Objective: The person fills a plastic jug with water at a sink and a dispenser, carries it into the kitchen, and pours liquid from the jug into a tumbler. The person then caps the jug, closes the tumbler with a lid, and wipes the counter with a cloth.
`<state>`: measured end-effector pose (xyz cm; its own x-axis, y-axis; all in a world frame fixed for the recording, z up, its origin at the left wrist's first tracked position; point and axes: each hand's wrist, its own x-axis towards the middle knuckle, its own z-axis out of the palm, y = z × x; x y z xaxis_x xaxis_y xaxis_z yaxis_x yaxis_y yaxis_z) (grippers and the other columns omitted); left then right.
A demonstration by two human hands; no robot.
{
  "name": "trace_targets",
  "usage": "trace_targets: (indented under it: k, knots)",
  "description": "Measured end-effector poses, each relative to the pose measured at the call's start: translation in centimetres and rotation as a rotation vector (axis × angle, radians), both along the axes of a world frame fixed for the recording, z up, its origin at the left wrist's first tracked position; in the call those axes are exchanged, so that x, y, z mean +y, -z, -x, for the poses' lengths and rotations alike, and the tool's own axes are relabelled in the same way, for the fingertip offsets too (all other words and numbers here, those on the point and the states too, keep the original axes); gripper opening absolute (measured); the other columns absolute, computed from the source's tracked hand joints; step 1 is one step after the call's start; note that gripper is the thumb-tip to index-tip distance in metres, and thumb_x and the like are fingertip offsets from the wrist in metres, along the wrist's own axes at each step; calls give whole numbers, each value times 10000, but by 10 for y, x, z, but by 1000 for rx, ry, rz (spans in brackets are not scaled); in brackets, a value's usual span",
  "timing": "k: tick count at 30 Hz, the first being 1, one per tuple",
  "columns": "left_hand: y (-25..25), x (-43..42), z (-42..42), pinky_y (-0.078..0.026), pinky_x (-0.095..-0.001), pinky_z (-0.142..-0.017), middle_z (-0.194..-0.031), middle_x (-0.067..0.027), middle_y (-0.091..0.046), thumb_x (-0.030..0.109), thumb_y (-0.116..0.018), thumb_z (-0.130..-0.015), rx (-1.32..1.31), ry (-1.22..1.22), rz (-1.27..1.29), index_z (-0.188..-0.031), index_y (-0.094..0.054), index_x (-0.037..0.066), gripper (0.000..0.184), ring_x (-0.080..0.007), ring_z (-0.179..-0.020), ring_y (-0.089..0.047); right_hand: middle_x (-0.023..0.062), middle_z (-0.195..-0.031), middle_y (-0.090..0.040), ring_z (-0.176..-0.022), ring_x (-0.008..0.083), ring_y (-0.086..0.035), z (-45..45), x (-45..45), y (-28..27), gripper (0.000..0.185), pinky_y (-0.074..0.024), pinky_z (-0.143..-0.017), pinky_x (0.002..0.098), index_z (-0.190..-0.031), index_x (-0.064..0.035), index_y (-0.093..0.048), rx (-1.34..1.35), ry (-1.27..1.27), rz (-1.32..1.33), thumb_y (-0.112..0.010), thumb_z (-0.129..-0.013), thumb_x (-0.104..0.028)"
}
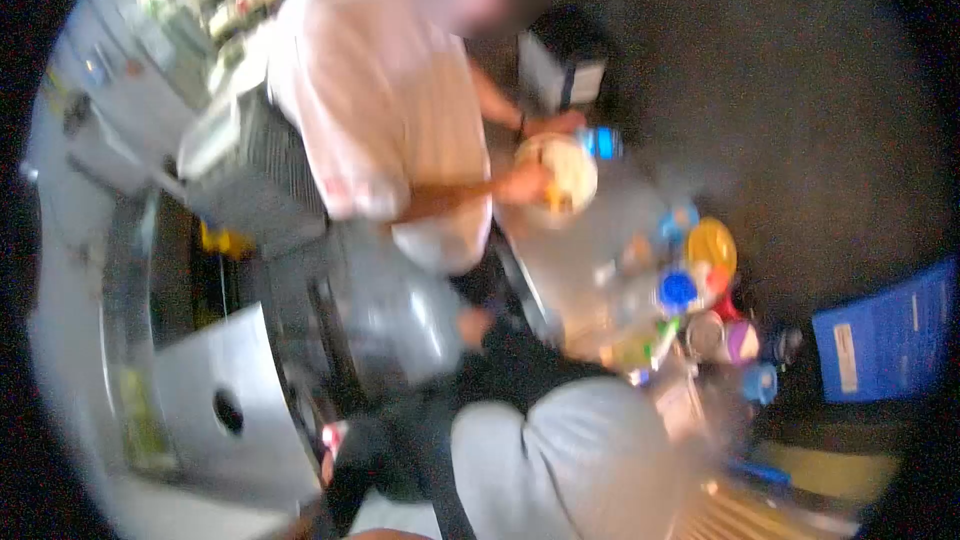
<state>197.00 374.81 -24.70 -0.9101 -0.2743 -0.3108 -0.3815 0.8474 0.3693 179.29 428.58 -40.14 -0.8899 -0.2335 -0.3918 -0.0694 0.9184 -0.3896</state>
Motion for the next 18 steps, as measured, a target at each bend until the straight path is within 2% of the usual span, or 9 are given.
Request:
trace_targets:
  k: [2, 3, 5, 6, 9, 11, 12, 16, 18]
  knots:
    - [-32, 16, 57, -543, -520, -775, -875, -255, -724, 320, -768, -847, 107, 29, 164, -941, -697, -13, 354, -451, -840, -710, 231, -986, -766, -868, 420, -745, 1, 9, -14, 239, -588, -770, 531, -906, -18, -790, -30, -1, 52, -625, -873, -188]
    - [-50, 30, 80, -532, -512, -750, -823, -244, -706, 280, -770, -856, 292, -14, -88, -911, -681, -20, 318, -430, -791, -696, 235, -975, -762, -850, 426, -742, -1, 12, -10, 242, -583, -768, 534, -886, -13, -787, -46, -23, 56, -619, -869, -186]
    - [-66, 30, 133, -519, -494, -716, -801, -216, -705, 215, -780, -852, 392, 24, -4, -876, -655, -35, 281, -371, -731, -673, 242, -1006, -764, -897, 441, -742, 2, 23, 72, 299, -577, -804, 545, -929, -33, -797, -27, -144, -9, -605, -903, -261]
    - [-74, 29, 158, -519, -494, -716, -801, -216, -705, 215, -780, -852, 396, 42, -1, -876, -655, -35, 281, -371, -731, -673, 242, -1006, -764, -897, 441, -742, 3, 30, 68, 299, -577, -804, 545, -929, -33, -797, -22, -127, -2, -605, -903, -261]
    - [-105, 29, 235, -483, -482, -673, -754, -176, -674, 170, -783, -847, 512, 104, 11, -834, -611, -47, 277, -293, -682, -612, 233, -1020, -768, -929, 438, -746, -8, 46, 17, 310, -571, -828, 549, -954, -61, -806, -136, 58, 50, -618, -894, -299]
    - [-123, 29, 281, -444, -467, -647, -718, -137, -620, 152, -783, -848, 572, 69, -296, -792, -564, -46, 301, -226, -687, -543, 234, -1018, -768, -928, 437, -746, -12, 52, -3, 308, -572, -826, 548, -952, -60, -805, -200, 148, 48, -616, -895, -296]
    - [-117, 15, 308, -428, -442, -638, -695, -112, -570, 150, -781, -854, 552, 72, -230, -773, -538, -39, 318, -196, -695, -499, 234, -1017, -767, -927, 437, -746, -13, 54, -8, 307, -572, -825, 548, -950, -59, -805, -229, 185, 44, -616, -896, -295]
    - [-139, 25, 400, -452, -400, -645, -705, -106, -585, 132, -778, -848, 603, 109, -419, -772, -553, -48, 298, -179, -692, -494, 236, -1013, -766, -924, 437, -745, -10, 49, -9, 304, -572, -822, 547, -945, -57, -802, -323, 342, 17, -613, -899, -290]
    - [-139, 14, 448, -470, -389, -657, -724, -105, -620, 126, -768, -845, 560, 187, -471, -798, -605, -57, 249, -176, -703, -543, 237, -1011, -765, -923, 436, -744, -4, 37, -13, 302, -572, -820, 546, -942, -55, -801, -369, 422, 1, -612, -900, -287]
